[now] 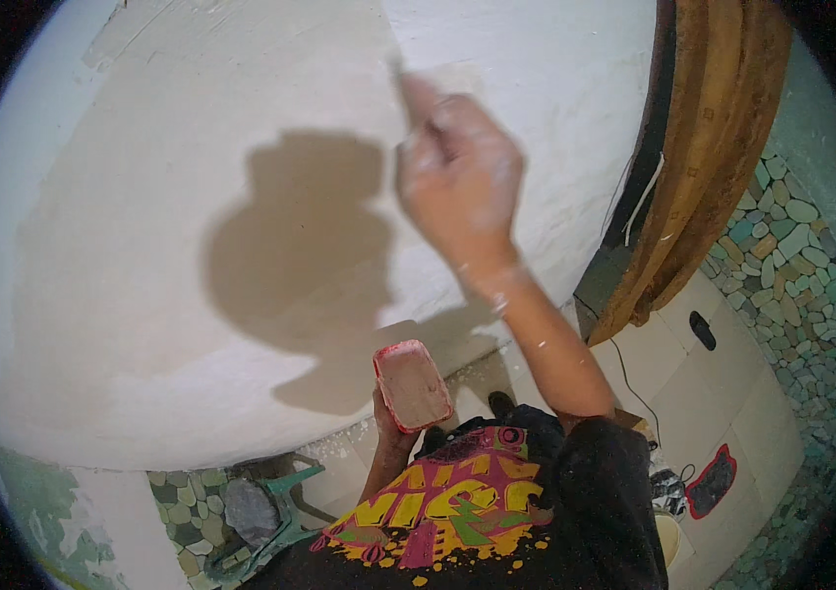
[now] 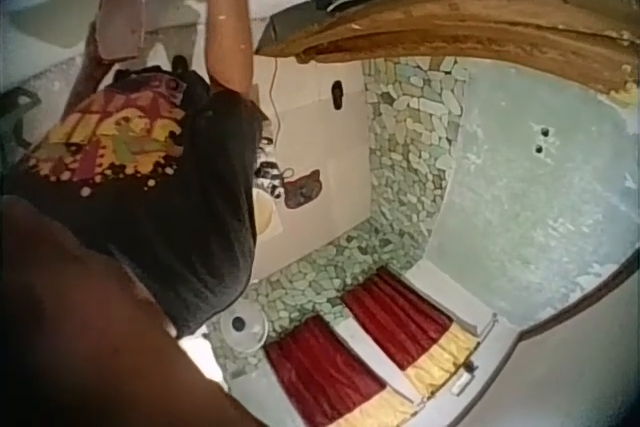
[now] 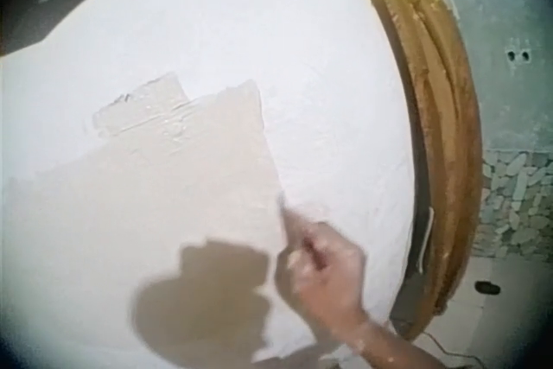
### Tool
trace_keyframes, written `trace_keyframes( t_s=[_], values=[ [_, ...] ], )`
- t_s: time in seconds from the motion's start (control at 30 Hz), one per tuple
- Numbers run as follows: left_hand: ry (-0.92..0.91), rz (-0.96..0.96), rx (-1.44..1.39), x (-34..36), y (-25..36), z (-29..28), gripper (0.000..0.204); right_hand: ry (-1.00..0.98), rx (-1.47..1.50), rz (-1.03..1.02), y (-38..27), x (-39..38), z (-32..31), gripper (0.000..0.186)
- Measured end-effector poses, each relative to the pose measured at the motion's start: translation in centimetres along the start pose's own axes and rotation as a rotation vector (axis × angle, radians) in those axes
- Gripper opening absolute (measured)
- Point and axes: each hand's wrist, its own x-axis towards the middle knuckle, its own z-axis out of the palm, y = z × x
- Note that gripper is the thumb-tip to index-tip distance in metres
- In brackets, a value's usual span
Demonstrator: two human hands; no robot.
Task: Applying putty to a wall using a spatula.
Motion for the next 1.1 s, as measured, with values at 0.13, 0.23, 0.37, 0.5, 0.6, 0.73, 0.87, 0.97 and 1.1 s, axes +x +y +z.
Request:
trace_keyframes(
  t_s=[0.13, 0.23, 0.37, 0.5, 0.6, 0.73, 0.87, 0.97, 1.1],
  values=[
    [-0.013, -0.034, 0.034, 0.4, 0.4, -0.7, 0.069, -0.023, -0.294, -0.252, -2.4, -1.9, 2.3, 0.038],
    [0.015, -0.068, 0.045, 0.8, 1.1, 0.1, 0.068, -0.209, -0.272, -0.229, -1.9, -2.0, 1.2, 0.051],
    [0.0, -0.01, 0.067, 1.4, 1.1, 0.5, 0.068, -0.086, -0.497, -0.663, -0.5, 0.5, -1.2, 0.058],
    [-0.006, -0.027, -0.012, 1.4, 0.4, 0.7, 0.065, -0.135, -0.728, -0.791, 0.2, 3.8, -2.0, 0.059],
    [-0.102, -0.085, -0.092, 0.6, -0.1, 1.4, 0.063, -0.124, -0.668, -0.797, 2.8, 4.1, -1.6, 0.06],
    [-0.13, -0.103, -0.223, -0.3, -0.8, 1.3, 0.063, -0.266, -0.694, -0.643, 4.9, -0.4, -2.7, 0.059],
    [-0.088, -0.111, -0.204, -0.3, -1.2, 0.7, 0.065, -0.419, -0.721, -0.53, 6.4, -4.5, -5.4, 0.059],
    [-0.071, -0.092, -0.194, -0.2, -1.3, -0.1, 0.067, -0.383, -0.168, 0.003, 5.1, -3.5, -5.9, 0.053],
    [-0.079, -0.11, -0.237, 0.1, -1.7, -1.1, 0.071, -0.09, 0.0, -0.036, 4.0, 2.1, -5.3, 0.05]
  ],
)
